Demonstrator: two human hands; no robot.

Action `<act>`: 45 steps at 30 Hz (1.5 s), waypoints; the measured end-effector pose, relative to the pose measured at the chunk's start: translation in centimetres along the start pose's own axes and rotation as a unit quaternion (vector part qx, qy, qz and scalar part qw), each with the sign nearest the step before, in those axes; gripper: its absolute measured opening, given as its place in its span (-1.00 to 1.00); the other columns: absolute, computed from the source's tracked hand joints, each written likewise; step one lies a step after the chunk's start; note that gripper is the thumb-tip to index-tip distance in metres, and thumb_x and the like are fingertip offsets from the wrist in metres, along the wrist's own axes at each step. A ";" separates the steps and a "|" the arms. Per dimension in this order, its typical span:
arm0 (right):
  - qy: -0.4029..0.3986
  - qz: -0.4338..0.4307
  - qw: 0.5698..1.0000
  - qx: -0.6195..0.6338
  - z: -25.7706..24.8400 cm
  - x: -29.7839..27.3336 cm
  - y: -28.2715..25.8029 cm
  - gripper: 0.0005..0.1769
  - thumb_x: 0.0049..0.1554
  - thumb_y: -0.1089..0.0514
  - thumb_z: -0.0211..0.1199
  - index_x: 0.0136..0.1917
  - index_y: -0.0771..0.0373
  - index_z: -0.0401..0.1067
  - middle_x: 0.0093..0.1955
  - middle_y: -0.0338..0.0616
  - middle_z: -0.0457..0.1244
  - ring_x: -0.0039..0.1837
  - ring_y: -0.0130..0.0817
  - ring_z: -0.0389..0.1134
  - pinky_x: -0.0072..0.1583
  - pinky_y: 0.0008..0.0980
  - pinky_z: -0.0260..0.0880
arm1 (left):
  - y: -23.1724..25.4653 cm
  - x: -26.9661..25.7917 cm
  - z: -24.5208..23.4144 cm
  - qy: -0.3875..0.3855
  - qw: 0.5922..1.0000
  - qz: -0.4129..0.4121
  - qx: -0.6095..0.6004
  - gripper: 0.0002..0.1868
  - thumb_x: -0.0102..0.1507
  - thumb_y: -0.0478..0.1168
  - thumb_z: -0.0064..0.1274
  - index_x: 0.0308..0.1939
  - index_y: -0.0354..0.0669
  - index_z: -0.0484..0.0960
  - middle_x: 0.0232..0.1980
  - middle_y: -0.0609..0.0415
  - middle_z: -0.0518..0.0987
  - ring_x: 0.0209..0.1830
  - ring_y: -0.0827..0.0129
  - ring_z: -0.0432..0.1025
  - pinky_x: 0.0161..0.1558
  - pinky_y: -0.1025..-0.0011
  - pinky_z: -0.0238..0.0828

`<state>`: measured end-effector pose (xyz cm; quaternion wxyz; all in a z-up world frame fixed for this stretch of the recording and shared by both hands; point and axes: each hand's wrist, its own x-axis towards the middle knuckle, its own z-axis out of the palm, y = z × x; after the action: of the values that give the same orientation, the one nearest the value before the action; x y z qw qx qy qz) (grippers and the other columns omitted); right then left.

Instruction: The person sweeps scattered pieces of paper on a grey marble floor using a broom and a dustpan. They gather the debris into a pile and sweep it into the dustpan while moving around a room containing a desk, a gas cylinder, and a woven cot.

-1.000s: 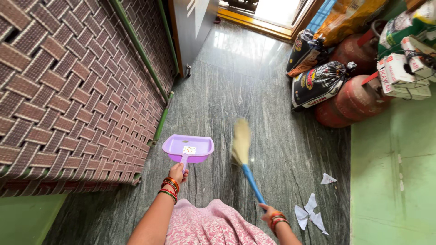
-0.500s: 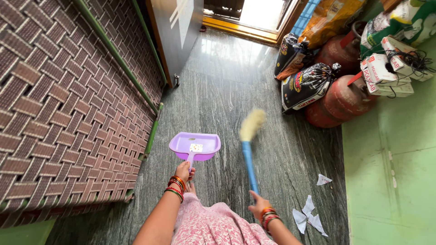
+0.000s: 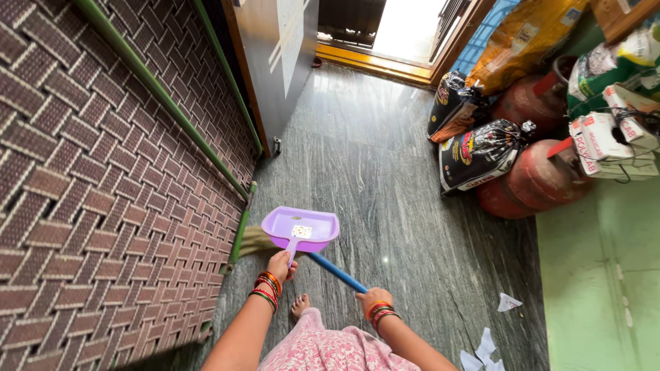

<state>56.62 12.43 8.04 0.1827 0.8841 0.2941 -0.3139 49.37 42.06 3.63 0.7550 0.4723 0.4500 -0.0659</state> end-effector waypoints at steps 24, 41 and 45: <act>0.077 0.128 0.807 0.572 -8.5 8.3 2.1 -0.18 -0.01 0.18 0.45 0.49 -0.20 0.31 -0.23 -0.09 0.33 -0.26 -0.25 0.31 -0.24 -0.22 0.32 | 13.4 12.8 -2.9 0.029 1.000 -0.005 -0.011 -0.69 0.45 -0.05 -0.24 0.11 -0.04 0.55 -0.37 0.17 0.57 -0.55 0.54 0.37 -0.50 0.43 0.32; -0.045 0.090 0.967 0.232 -23.1 28.1 15.5 -0.31 0.10 0.16 0.17 0.44 -0.41 0.35 -0.10 -0.14 0.36 -0.12 -0.19 0.42 -0.09 -0.16 0.45 | 24.8 24.6 5.9 0.031 0.999 -0.023 0.004 -0.69 0.45 -0.06 -0.21 0.14 0.00 0.57 -0.38 0.18 0.56 -0.55 0.54 0.37 -0.49 0.41 0.34; -0.124 0.158 0.842 0.500 -24.6 28.5 20.5 -0.29 0.15 0.25 0.11 0.52 -0.23 0.30 -0.32 -0.04 0.29 -0.43 -0.30 0.29 -0.34 -0.24 0.35 | 27.7 27.7 9.0 0.029 0.999 -0.020 0.008 -0.68 0.44 -0.05 -0.22 0.17 0.02 0.55 -0.35 0.18 0.57 -0.52 0.54 0.38 -0.43 0.40 0.39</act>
<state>98.57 20.89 10.12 -0.2018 0.8436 -0.0720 -0.4924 85.67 59.25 2.50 0.7366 0.4709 0.4803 -0.0709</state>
